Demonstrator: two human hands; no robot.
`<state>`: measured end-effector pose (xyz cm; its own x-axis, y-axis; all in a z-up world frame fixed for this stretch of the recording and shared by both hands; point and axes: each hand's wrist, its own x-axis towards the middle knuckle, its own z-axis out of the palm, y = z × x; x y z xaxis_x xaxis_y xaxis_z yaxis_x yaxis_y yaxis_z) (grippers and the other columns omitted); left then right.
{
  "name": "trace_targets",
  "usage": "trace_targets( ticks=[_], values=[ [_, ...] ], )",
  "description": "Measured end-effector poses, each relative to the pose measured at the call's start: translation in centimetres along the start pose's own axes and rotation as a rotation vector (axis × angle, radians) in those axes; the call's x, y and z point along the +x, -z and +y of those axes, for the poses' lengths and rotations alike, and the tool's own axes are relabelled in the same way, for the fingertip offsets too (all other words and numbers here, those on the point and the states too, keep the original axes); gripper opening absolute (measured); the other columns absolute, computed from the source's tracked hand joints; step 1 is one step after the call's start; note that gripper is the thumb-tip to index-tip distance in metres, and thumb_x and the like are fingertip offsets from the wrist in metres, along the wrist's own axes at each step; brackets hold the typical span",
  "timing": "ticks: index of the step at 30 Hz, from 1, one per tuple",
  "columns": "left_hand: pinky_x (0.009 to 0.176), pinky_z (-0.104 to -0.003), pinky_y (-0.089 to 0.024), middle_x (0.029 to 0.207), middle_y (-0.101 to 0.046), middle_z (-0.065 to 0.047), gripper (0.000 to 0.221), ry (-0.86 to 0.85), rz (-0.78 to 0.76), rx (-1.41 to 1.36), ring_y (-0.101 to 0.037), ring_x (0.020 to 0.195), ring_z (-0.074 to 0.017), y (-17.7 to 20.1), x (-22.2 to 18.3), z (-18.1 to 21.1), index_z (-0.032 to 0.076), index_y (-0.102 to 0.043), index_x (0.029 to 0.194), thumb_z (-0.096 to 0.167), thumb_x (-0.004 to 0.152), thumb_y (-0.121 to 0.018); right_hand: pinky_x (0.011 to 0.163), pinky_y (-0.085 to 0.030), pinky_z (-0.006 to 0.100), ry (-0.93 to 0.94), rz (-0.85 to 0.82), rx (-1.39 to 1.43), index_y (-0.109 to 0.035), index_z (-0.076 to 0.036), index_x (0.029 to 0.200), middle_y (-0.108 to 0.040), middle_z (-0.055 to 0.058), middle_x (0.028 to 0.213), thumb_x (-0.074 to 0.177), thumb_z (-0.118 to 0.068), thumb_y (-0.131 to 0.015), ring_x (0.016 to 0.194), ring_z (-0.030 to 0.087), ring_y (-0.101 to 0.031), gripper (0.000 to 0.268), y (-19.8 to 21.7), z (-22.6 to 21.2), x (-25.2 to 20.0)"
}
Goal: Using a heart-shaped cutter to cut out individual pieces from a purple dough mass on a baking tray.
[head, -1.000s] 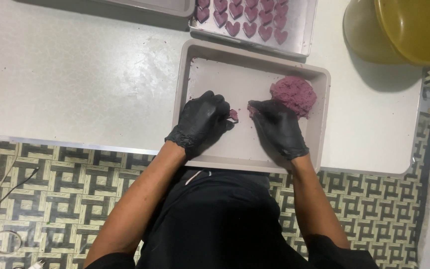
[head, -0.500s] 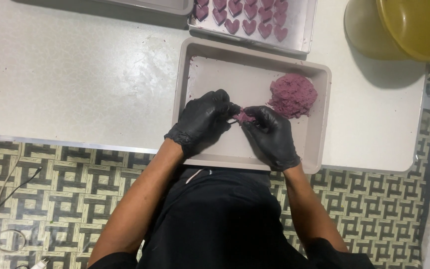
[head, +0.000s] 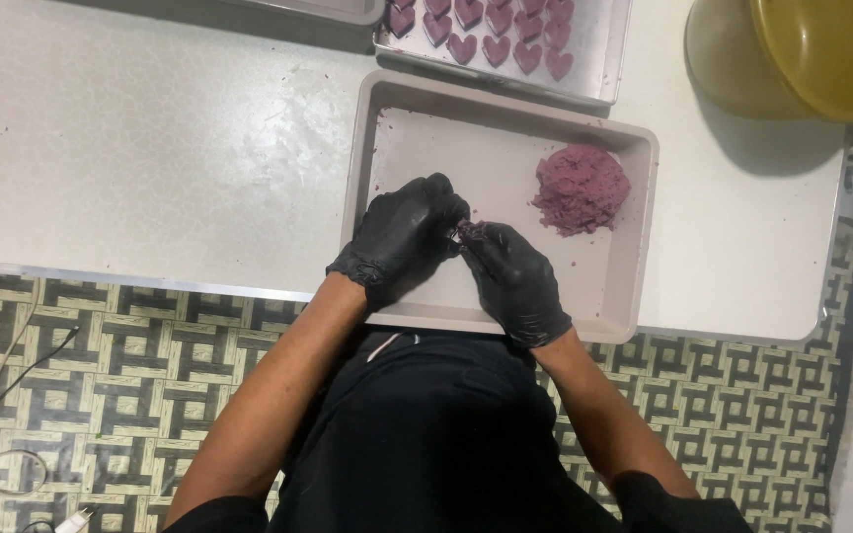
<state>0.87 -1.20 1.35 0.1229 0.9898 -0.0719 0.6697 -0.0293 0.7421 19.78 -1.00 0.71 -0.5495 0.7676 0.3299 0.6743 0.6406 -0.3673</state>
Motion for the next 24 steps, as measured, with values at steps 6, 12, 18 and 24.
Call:
trace_targets(
  ticks=[6, 12, 18, 24],
  values=[
    [0.083, -0.045, -0.056, 0.089, -0.062, -0.002, 0.009, 0.036, -0.028, -0.051, -0.068, 0.092, -0.0298, 0.5, -0.5, 0.4, 0.023, -0.069, 0.084, 0.024, 0.084, -0.078, 0.067, -0.065, 0.051, -0.209, -0.242, -0.093, -0.073, -0.006, 0.111, -0.068, 0.014, 0.091, 0.096, -0.013, -0.070, 0.088, 0.038, -0.074, 0.017, 0.7, -1.9, 0.6],
    [0.082, -0.046, -0.057, 0.087, -0.062, -0.001, 0.012, 0.026, -0.007, -0.035, -0.069, 0.091, -0.0292, 0.5, -0.4, 0.8, 0.022, -0.069, 0.084, 0.023, 0.080, -0.081, 0.072, -0.064, 0.049, -0.296, -0.249, 0.071, -0.077, -0.018, 0.108, -0.073, 0.005, 0.101, 0.092, -0.017, -0.074, 0.098, 0.031, -0.073, 0.016, 0.0, 1.2, -0.5],
    [0.088, -0.046, -0.057, 0.089, -0.064, -0.002, 0.023, 0.043, -0.036, -0.039, -0.069, 0.096, -0.0287, 0.4, -0.4, 0.6, 0.022, -0.072, 0.093, 0.024, 0.075, -0.087, 0.078, -0.062, 0.047, -0.513, -0.119, 0.335, -0.073, -0.016, 0.114, -0.075, 0.009, 0.103, 0.098, -0.021, -0.072, 0.104, 0.032, -0.073, 0.017, 2.1, 1.6, -0.5],
    [0.088, -0.044, -0.057, 0.083, -0.069, 0.000, 0.022, 0.071, -0.045, -0.042, -0.071, 0.094, -0.0267, 0.7, -0.4, 1.0, 0.020, -0.073, 0.093, 0.014, 0.076, -0.085, 0.072, -0.061, 0.050, -0.334, -0.044, 0.046, -0.074, -0.004, 0.106, -0.071, 0.018, 0.098, 0.098, -0.011, -0.072, 0.095, 0.040, -0.071, 0.010, 4.9, 0.7, 1.8]
  ],
)
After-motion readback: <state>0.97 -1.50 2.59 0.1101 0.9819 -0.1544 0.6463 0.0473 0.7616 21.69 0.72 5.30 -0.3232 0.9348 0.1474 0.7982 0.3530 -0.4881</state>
